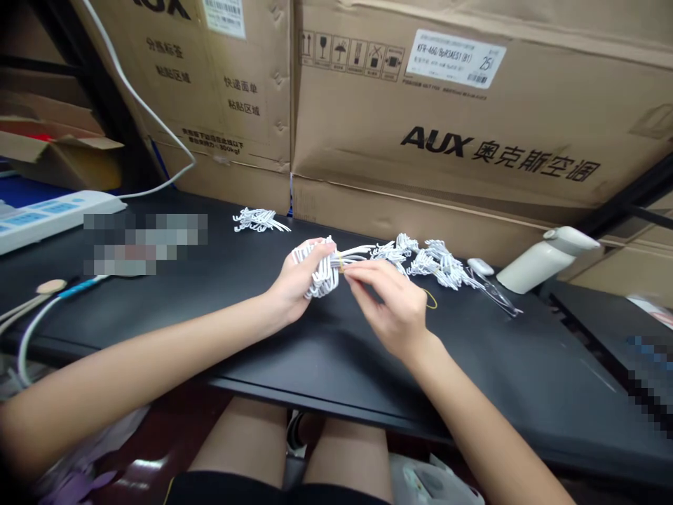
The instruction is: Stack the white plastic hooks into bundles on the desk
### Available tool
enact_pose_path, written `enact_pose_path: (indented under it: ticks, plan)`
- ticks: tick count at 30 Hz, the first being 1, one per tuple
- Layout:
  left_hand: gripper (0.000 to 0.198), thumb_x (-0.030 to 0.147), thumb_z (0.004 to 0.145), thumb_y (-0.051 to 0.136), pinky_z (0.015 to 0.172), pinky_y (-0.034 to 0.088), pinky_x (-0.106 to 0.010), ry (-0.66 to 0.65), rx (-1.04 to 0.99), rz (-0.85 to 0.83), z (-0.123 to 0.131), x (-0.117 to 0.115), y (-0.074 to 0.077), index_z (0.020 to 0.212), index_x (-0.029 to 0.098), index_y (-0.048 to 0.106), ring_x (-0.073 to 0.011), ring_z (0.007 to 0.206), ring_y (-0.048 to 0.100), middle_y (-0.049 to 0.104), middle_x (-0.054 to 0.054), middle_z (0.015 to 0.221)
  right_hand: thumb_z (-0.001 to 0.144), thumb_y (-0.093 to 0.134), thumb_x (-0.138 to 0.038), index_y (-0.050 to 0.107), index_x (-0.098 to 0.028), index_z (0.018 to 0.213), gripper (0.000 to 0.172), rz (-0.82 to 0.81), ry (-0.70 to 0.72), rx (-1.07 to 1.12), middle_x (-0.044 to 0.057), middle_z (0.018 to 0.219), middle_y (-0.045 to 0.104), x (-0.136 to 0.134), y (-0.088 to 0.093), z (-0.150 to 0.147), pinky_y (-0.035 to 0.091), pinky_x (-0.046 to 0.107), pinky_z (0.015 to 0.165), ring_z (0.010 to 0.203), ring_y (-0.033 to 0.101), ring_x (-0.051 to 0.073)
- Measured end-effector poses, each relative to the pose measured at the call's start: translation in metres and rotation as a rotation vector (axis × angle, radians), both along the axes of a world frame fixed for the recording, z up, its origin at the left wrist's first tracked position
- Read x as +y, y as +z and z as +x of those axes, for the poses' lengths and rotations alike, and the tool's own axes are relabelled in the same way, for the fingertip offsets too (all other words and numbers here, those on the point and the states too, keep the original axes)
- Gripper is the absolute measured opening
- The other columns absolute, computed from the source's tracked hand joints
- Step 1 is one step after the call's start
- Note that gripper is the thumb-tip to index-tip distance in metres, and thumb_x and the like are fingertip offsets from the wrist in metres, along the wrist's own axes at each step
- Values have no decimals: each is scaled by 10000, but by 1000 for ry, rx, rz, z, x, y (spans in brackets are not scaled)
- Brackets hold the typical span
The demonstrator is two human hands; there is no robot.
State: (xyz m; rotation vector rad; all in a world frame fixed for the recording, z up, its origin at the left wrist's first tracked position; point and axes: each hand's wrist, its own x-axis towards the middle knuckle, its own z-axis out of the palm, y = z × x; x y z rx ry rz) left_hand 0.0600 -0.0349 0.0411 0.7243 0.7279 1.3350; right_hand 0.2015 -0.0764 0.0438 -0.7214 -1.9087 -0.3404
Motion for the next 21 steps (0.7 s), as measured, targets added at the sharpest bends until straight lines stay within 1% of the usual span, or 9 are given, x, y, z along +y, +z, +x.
enact_pose_path:
  ticks: [3, 7, 12, 17, 21]
  plan:
    - [285, 235, 637, 740, 597, 488, -220, 6, 8, 31, 0, 1, 0, 850, 159, 567, -94, 597, 591, 607, 31, 701, 821, 599, -90, 668, -227, 958, 206, 5, -15, -33, 35, 853, 734, 3, 3, 2, 574, 342, 735, 787, 698, 192]
    - [287, 251, 636, 749, 633, 485, -219, 15, 47, 96, 0, 0, -2, 845, 157, 575, -88, 621, 577, 593, 31, 706, 817, 595, -66, 666, -219, 965, 225, 4, -20, -27, 48, 877, 732, 2, 4, -2, 576, 345, 754, 814, 696, 194]
    - [276, 275, 649, 741, 645, 475, -219, 26, 98, 124, -1, 1, -4, 832, 165, 566, -91, 638, 571, 602, 17, 721, 817, 583, -53, 666, -221, 988, 254, -15, 58, -82, 55, 929, 732, -3, 4, -6, 589, 342, 774, 856, 699, 195]
    - [277, 264, 648, 742, 654, 468, -207, 33, 115, 115, 0, 2, -6, 836, 164, 566, -85, 645, 569, 605, 21, 726, 819, 579, -52, 672, -223, 984, 255, -49, 111, -89, 51, 941, 734, -8, 9, -9, 597, 336, 761, 856, 702, 192]
    - [263, 260, 651, 742, 651, 472, -205, 0, 91, 84, 0, 0, -5, 821, 162, 568, -78, 622, 567, 607, 24, 716, 803, 602, -37, 673, -218, 976, 260, -128, 170, -20, 44, 917, 735, -11, 9, -14, 599, 337, 739, 834, 701, 187]
